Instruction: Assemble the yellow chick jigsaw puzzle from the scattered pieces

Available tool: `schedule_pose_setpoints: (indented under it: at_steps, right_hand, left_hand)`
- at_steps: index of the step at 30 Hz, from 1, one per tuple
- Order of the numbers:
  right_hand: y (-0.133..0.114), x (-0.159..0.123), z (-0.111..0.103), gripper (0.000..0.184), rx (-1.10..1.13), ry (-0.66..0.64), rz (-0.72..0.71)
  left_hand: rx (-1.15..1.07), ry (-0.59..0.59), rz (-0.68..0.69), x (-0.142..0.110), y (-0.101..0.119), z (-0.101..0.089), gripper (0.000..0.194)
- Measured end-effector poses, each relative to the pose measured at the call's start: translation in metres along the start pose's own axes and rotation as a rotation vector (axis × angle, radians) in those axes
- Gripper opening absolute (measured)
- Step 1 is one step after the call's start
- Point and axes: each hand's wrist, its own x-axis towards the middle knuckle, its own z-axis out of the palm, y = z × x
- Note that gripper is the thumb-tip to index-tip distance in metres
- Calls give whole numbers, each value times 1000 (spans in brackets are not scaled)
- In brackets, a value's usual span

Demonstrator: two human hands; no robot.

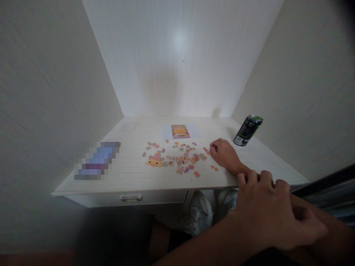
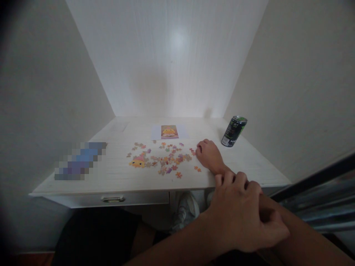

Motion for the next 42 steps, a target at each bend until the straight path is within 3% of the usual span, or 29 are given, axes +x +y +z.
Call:
schedule_pose_setpoints:
  at_steps: [42]
  right_hand:
    - [2, 0, 3, 25, -18, 16, -24]
  left_hand:
    - [-7, -7, 17, -1, -3, 4, 47]
